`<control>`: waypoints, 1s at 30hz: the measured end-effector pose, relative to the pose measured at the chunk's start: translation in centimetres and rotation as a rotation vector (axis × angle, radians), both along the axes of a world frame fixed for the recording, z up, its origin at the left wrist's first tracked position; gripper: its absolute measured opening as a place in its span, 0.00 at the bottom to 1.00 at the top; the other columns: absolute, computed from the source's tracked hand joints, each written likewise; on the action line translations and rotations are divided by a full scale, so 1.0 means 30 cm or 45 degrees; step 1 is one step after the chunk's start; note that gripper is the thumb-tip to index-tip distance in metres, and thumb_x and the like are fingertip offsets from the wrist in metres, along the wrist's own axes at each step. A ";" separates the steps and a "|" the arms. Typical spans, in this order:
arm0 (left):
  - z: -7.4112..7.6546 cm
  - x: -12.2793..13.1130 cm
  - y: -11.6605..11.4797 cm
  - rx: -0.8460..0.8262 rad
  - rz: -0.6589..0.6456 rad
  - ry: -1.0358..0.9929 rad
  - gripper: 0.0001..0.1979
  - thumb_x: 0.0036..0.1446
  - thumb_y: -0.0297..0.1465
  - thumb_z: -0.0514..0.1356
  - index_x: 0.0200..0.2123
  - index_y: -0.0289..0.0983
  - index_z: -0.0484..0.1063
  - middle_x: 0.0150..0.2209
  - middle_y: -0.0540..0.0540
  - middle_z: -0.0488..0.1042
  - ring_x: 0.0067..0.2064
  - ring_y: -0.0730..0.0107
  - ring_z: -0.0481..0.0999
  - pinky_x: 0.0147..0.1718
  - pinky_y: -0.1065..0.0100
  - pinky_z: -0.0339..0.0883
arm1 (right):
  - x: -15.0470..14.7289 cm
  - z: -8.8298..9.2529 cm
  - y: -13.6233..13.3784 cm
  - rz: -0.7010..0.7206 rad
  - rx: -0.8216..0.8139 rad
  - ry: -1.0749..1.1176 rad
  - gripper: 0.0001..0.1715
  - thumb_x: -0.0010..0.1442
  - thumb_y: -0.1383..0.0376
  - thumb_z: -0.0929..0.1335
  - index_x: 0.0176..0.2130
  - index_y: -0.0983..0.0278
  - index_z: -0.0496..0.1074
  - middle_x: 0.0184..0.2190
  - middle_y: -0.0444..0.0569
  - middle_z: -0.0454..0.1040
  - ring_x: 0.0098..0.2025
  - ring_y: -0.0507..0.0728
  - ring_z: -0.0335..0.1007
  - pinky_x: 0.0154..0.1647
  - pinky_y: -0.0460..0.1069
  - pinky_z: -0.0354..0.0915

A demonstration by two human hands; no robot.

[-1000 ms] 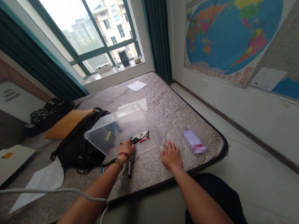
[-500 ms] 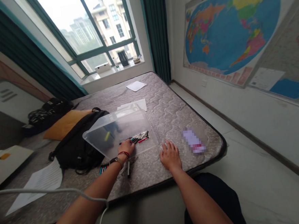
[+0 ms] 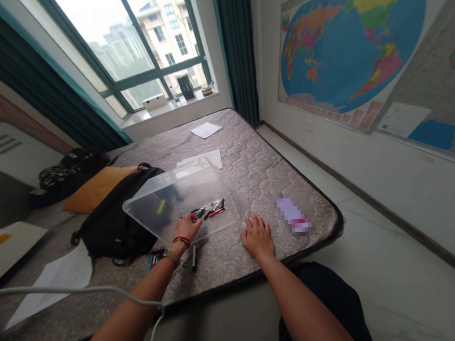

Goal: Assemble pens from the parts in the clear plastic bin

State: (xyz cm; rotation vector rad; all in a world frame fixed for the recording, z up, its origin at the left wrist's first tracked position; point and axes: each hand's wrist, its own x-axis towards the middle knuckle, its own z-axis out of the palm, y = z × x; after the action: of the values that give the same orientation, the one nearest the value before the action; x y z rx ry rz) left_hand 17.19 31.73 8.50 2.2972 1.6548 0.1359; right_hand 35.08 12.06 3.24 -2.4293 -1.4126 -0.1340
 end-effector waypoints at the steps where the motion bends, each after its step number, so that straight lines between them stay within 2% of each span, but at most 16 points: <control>1: 0.008 -0.025 -0.028 0.004 -0.013 -0.034 0.09 0.54 0.37 0.59 0.34 0.40 0.76 0.36 0.44 0.80 0.38 0.61 0.78 0.33 0.68 0.63 | 0.000 -0.001 0.000 -0.001 0.001 0.002 0.22 0.63 0.63 0.62 0.55 0.63 0.68 0.63 0.57 0.63 0.65 0.65 0.52 0.63 0.58 0.48; 4: 0.018 -0.105 -0.145 -0.028 0.012 -0.073 0.07 0.54 0.38 0.59 0.31 0.42 0.75 0.31 0.48 0.79 0.35 0.63 0.77 0.30 0.68 0.61 | -0.001 -0.004 0.001 -0.004 0.007 0.008 0.22 0.63 0.63 0.61 0.55 0.63 0.68 0.62 0.57 0.63 0.65 0.64 0.52 0.63 0.58 0.48; 7: 0.003 -0.161 -0.274 -0.082 0.039 -0.055 0.08 0.55 0.39 0.59 0.31 0.43 0.75 0.30 0.49 0.78 0.34 0.63 0.77 0.29 0.68 0.59 | -0.002 -0.003 0.001 -0.005 0.014 0.005 0.21 0.63 0.63 0.61 0.55 0.63 0.68 0.62 0.57 0.64 0.64 0.64 0.53 0.62 0.58 0.49; 9: -0.018 -0.176 -0.342 -0.116 0.047 -0.017 0.08 0.55 0.39 0.59 0.32 0.43 0.74 0.30 0.48 0.79 0.34 0.61 0.77 0.29 0.68 0.58 | -0.003 -0.001 0.000 -0.005 0.017 -0.001 0.21 0.63 0.63 0.61 0.55 0.63 0.68 0.62 0.58 0.64 0.64 0.64 0.54 0.62 0.58 0.49; 12: -0.055 -0.177 -0.399 -0.134 0.064 0.062 0.08 0.56 0.39 0.58 0.33 0.43 0.74 0.31 0.46 0.79 0.35 0.59 0.78 0.29 0.67 0.59 | -0.005 0.000 -0.002 -0.002 0.011 -0.018 0.21 0.64 0.63 0.61 0.55 0.63 0.69 0.61 0.58 0.65 0.64 0.65 0.54 0.62 0.58 0.49; 15: -0.082 -0.177 -0.418 -0.119 0.074 0.084 0.11 0.57 0.42 0.57 0.36 0.44 0.74 0.31 0.45 0.78 0.35 0.58 0.78 0.29 0.67 0.59 | -0.007 -0.002 -0.004 0.004 0.000 -0.045 0.21 0.64 0.63 0.61 0.55 0.63 0.68 0.62 0.58 0.64 0.64 0.65 0.54 0.62 0.58 0.49; 19: -0.089 -0.214 -0.421 -0.070 0.033 -0.036 0.15 0.58 0.47 0.57 0.40 0.45 0.72 0.28 0.49 0.76 0.32 0.62 0.77 0.26 0.69 0.55 | -0.008 -0.011 -0.006 0.001 0.010 -0.082 0.21 0.64 0.63 0.61 0.55 0.64 0.68 0.62 0.58 0.63 0.64 0.65 0.54 0.61 0.58 0.50; 24: -0.095 -0.340 -0.375 0.062 0.000 -0.129 0.17 0.63 0.46 0.51 0.34 0.42 0.72 0.26 0.50 0.74 0.28 0.68 0.74 0.25 0.70 0.50 | -0.005 -0.022 -0.002 0.002 0.013 -0.084 0.21 0.63 0.63 0.62 0.54 0.64 0.69 0.61 0.58 0.65 0.64 0.65 0.55 0.61 0.58 0.50; 27: -0.125 -0.423 -0.330 0.116 0.002 -0.063 0.19 0.65 0.44 0.48 0.29 0.40 0.70 0.26 0.47 0.75 0.28 0.68 0.73 0.26 0.69 0.48 | -0.008 -0.027 0.003 0.002 0.002 -0.075 0.21 0.63 0.64 0.62 0.54 0.65 0.69 0.61 0.58 0.64 0.64 0.65 0.54 0.61 0.57 0.50; 30: -0.158 -0.470 -0.310 0.128 -0.023 0.004 0.19 0.65 0.42 0.47 0.29 0.40 0.70 0.28 0.47 0.76 0.29 0.68 0.73 0.26 0.69 0.48 | -0.009 -0.029 0.008 0.019 0.019 -0.081 0.20 0.63 0.64 0.62 0.53 0.65 0.69 0.61 0.59 0.65 0.64 0.65 0.55 0.61 0.57 0.51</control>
State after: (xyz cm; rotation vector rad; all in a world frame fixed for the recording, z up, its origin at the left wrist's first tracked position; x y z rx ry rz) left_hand 3.08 22.44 3.77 2.3864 1.6639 0.2162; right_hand 34.80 12.31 2.36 -2.4219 -1.4511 -0.2190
